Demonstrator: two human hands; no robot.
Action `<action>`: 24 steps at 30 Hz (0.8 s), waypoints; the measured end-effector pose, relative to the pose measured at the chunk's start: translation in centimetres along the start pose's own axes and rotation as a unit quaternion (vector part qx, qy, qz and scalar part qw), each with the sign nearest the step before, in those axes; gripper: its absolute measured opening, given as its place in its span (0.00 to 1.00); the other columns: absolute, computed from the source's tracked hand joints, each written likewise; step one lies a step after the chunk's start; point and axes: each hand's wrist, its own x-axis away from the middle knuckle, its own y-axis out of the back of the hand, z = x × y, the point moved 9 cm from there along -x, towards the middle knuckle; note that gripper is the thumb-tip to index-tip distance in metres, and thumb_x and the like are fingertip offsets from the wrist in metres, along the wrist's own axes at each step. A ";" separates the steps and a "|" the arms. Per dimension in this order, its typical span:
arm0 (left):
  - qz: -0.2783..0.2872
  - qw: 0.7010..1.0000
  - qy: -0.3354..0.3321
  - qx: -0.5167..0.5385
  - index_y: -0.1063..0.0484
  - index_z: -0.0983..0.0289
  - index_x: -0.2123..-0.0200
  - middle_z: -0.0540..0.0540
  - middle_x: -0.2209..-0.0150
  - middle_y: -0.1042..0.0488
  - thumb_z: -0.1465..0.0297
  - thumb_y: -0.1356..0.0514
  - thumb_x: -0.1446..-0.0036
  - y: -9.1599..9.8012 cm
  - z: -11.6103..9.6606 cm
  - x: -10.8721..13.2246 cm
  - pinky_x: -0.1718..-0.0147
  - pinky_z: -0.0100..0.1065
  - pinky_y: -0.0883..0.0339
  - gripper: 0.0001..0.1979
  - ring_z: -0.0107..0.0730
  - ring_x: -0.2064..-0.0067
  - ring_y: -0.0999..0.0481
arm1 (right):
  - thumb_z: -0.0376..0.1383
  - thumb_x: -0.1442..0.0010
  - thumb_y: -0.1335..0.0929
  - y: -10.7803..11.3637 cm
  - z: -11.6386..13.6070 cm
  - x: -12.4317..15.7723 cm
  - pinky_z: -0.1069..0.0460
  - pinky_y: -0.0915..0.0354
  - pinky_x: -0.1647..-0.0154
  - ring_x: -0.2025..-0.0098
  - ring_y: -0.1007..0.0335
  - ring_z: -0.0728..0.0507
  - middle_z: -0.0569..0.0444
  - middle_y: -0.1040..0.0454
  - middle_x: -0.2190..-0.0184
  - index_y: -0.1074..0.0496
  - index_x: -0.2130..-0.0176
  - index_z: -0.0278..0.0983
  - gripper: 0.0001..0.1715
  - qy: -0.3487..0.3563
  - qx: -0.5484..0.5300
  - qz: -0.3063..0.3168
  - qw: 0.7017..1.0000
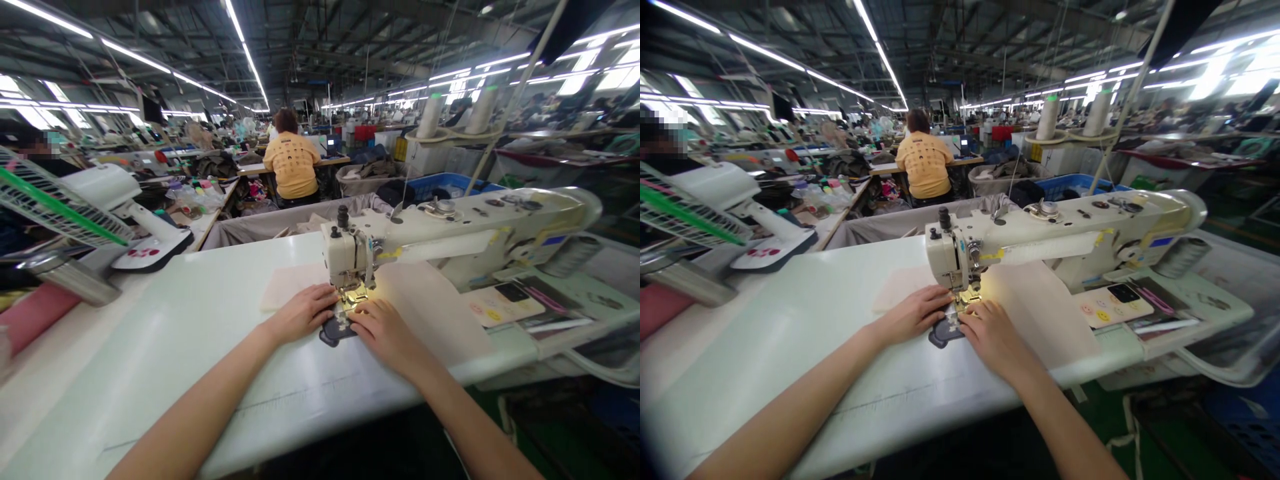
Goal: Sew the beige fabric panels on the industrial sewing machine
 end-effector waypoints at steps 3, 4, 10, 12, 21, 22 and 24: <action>0.001 1.000 0.011 -0.006 0.30 0.61 0.40 0.62 0.39 0.31 0.64 0.49 0.29 -0.5 0.4 0.2 0.35 0.48 0.40 0.19 0.45 0.37 0.33 | 0.33 0.32 0.33 0.0 0.5 0.9 0.41 0.30 0.50 0.53 0.29 0.38 0.47 0.23 0.56 0.23 0.54 0.37 0.09 -0.008 -0.016 -0.015 1.000; 0.004 1.000 0.018 -0.010 0.31 0.61 0.39 0.62 0.38 0.31 0.64 0.49 0.28 -0.7 0.6 0.3 0.35 0.48 0.41 0.19 0.45 0.36 0.33 | 0.33 0.32 0.34 -0.1 0.7 1.1 0.41 0.30 0.50 0.53 0.28 0.39 0.47 0.23 0.56 0.23 0.54 0.37 0.09 -0.012 -0.020 -0.019 1.000; -0.005 0.987 0.149 -0.068 0.43 0.66 0.32 0.68 0.31 0.42 0.56 0.49 0.29 -1.9 2.8 1.2 0.33 0.56 0.49 0.29 0.50 0.29 0.45 | 0.32 0.32 0.34 -0.4 1.9 2.1 0.40 0.27 0.50 0.53 0.27 0.38 0.45 0.23 0.55 0.24 0.53 0.36 0.11 -0.010 -0.031 -0.050 0.998; 0.008 0.981 0.175 -0.082 0.44 0.69 0.31 0.70 0.30 0.44 0.56 0.50 0.29 -2.1 3.1 1.6 0.33 0.55 0.49 0.31 0.50 0.29 0.46 | 0.32 0.32 0.35 -0.5 2.0 2.5 0.40 0.26 0.50 0.53 0.26 0.38 0.45 0.23 0.54 0.24 0.52 0.36 0.12 -0.011 -0.031 -0.054 0.998; 0.030 0.980 0.168 -0.101 0.29 0.64 0.45 0.63 0.42 0.27 0.76 0.43 0.39 -0.2 -0.1 3.7 0.43 0.45 0.31 0.19 0.46 0.42 0.27 | 0.34 0.30 0.36 -0.5 1.4 3.5 0.38 0.27 0.49 0.52 0.27 0.36 0.43 0.23 0.54 0.23 0.53 0.35 0.13 -0.020 -0.048 -0.081 0.995; 0.016 0.979 0.181 -0.088 0.27 0.63 0.49 0.61 0.46 0.25 0.77 0.42 0.42 0.2 -0.1 3.7 0.46 0.44 0.29 0.17 0.46 0.45 0.25 | 0.34 0.30 0.36 -0.5 1.4 3.5 0.38 0.27 0.49 0.52 0.27 0.37 0.43 0.23 0.54 0.23 0.53 0.35 0.13 -0.020 -0.051 -0.081 0.995; -0.018 0.976 0.210 -0.062 0.25 0.62 0.56 0.59 0.54 0.21 0.76 0.42 0.43 1.3 0.4 3.6 0.51 0.43 0.28 0.12 0.45 0.51 0.23 | 0.35 0.30 0.36 -0.5 1.4 3.5 0.38 0.27 0.49 0.52 0.27 0.37 0.44 0.23 0.54 0.23 0.53 0.36 0.13 -0.018 -0.057 -0.083 0.995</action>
